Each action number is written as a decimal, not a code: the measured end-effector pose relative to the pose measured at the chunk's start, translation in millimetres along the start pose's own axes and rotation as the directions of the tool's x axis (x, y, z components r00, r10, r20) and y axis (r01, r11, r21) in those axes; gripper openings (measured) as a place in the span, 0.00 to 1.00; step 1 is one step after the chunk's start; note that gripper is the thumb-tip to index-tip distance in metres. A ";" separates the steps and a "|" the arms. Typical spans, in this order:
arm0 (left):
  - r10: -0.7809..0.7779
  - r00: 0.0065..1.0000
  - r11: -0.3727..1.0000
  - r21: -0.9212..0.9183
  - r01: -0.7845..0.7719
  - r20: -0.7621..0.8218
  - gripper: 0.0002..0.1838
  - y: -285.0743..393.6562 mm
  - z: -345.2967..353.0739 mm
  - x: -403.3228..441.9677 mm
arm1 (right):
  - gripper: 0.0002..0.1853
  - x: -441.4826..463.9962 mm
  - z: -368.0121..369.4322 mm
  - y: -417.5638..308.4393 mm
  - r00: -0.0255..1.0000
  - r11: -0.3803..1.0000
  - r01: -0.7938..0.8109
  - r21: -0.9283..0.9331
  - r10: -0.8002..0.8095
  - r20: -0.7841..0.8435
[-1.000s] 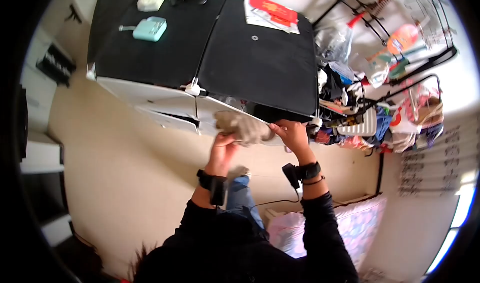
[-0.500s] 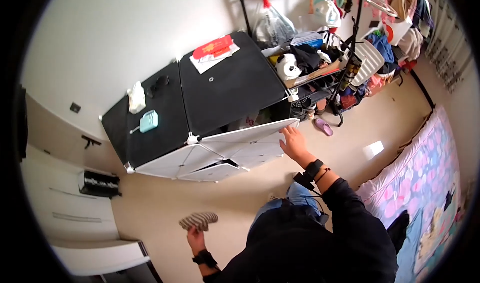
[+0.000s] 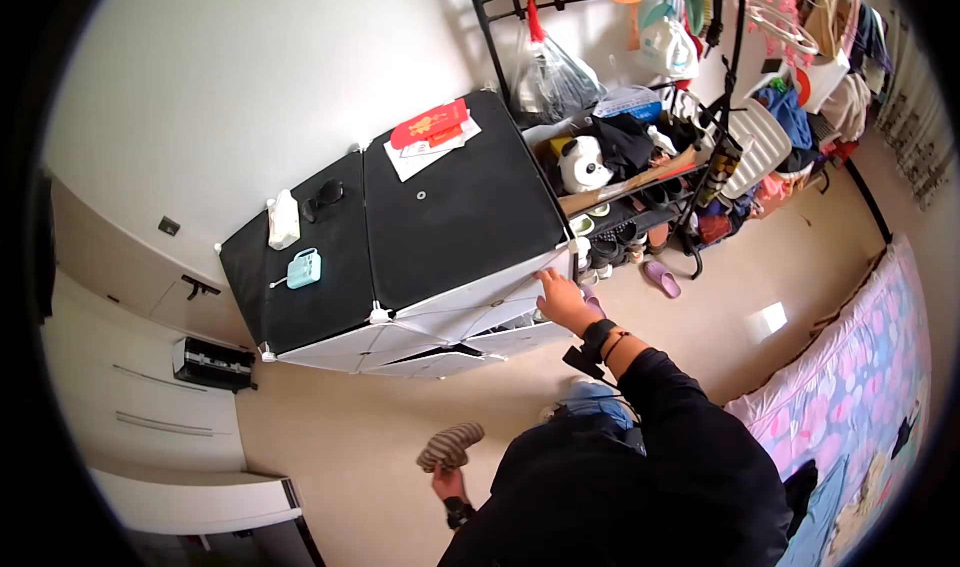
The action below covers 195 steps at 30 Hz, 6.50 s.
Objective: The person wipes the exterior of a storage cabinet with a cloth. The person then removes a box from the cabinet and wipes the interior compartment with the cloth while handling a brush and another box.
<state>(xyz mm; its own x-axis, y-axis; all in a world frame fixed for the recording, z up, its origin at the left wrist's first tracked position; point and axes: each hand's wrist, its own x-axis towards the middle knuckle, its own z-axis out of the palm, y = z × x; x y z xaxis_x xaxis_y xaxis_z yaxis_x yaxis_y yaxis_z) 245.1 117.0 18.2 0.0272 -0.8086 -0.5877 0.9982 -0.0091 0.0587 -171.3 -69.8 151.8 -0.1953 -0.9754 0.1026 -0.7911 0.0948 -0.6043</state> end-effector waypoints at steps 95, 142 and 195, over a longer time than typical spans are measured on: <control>-0.197 0.860 0.384 0.844 -0.373 0.470 0.09 544.5 553.0 365.5 | 0.09 54.0 280.6 -585.9 0.904 0.941 -0.073 0.330 0.203 -0.377; -0.395 0.628 -0.593 0.708 0.384 -0.671 0.14 730.2 438.6 585.1 | 0.21 341.6 364.7 -696.5 0.676 0.737 -0.098 0.669 0.542 -0.498; -0.485 0.469 -0.707 0.647 0.287 -0.738 0.14 724.7 499.7 608.9 | 0.10 269.0 384.8 -625.1 0.620 0.520 -0.760 -0.391 0.398 -0.676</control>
<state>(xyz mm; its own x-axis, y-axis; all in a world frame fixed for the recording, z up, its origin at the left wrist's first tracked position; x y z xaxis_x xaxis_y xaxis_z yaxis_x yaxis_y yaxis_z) 958.6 -676.0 106.1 -0.4324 0.0595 -0.8997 -0.7318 -0.6061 0.3116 493.7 -468.0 253.2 -0.8279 -0.4326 0.3569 -0.4893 0.8682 -0.0829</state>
